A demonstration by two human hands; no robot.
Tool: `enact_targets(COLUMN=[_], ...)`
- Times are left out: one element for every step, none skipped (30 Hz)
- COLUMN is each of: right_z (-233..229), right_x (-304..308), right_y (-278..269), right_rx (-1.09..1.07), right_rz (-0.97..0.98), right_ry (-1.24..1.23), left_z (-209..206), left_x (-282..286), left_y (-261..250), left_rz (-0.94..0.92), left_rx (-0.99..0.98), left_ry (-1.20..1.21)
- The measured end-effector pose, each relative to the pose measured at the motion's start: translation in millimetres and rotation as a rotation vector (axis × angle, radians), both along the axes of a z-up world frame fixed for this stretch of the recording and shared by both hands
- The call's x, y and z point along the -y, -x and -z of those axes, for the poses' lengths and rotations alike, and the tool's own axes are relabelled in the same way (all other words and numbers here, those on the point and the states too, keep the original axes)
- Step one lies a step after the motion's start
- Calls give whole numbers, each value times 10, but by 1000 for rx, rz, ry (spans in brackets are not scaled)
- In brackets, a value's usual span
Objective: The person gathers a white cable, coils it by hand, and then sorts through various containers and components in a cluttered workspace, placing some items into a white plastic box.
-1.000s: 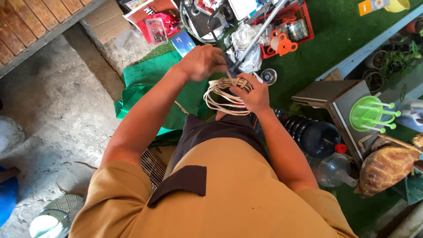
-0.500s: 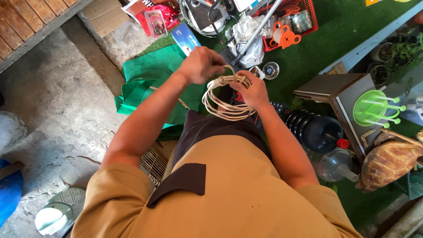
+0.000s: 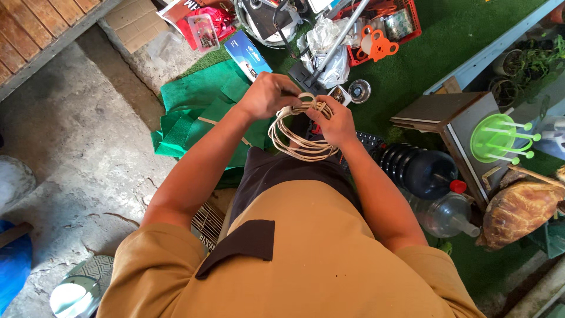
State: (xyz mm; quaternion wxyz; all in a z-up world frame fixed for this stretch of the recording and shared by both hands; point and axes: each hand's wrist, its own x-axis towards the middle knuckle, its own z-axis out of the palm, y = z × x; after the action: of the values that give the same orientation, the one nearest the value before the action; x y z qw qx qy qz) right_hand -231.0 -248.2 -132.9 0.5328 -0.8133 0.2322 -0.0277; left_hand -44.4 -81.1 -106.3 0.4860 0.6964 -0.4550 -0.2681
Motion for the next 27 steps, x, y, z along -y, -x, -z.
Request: enact_targets(right_z=[3,4,4,3,4,6,8,13,19,25,27,26,27,28,31,35,38,36,32,31,33,39,50,64,74,76,70], right_x=[3,3,16,29,30,26,27,32,30,26,37,53,49,45,46,48,57,73,99,126,156,182,191,199,212,216,220], right_y=[10,21,12,5,-1,-4,-4,-5,0,3,-10,-26,-22,-18,-23,-30,-43,-39,-27,-21,-14,-10,2,2,-8,-10,-14], right_rx=[15,30,30,25,21,22,22,21,21,19,20,22,22,22,22,26,31,32,15,-3,-1,28,55,55,123,189,188], right_rz=[-3,-6,-9,-13,-16,-20,-18,-17,-17,2,23,25,25,26,30,54,72,71,94,117,120,147,175,179,140,98,96], right_ry=[-10,-20,-20,-14,-9,-9,-30,-51,-51,-46,-39,-37,-22,-7,-8,-28,-47,-47,-53,-59,-57,-154,-252,-252,-196,-139,-138], left_z=[-9,-19,-33,-46,-58,-68,-74,-76,-72,-63,-51,-34,-10,17,43,66,81,93,103,116,131,150,176,204,226,240,245], left_x=[4,10,24,41,50,73,115,137,132,126,131,132,112,97,100,104,100,79,45,8,-36,-95,-145,-177,-201,-211,-203], left_y=[11,26,29,34,40,42,36,29,35,45,38,33,50,73,96,123,139,152,170,195,226,257,285,303,320,327,325], left_rz=[36,72,69,111,153,149,131,112,112,117,123,124,106,88,92,72,45,45,42,39,42,-46,-131,-126,-182,-234,-235], left_rx=[35,71,71,92,113,114,108,102,101,233,367,369,375,380,381,389,399,401,314,227,229,246,261,261,63,-137,-137], left_ry=[-17,-34,-34,-67,-101,-102,-191,-281,-280,-272,-261,-259,-242,-226,-225,-188,-151,-151,-54,44,46,117,188,189,151,111,113])
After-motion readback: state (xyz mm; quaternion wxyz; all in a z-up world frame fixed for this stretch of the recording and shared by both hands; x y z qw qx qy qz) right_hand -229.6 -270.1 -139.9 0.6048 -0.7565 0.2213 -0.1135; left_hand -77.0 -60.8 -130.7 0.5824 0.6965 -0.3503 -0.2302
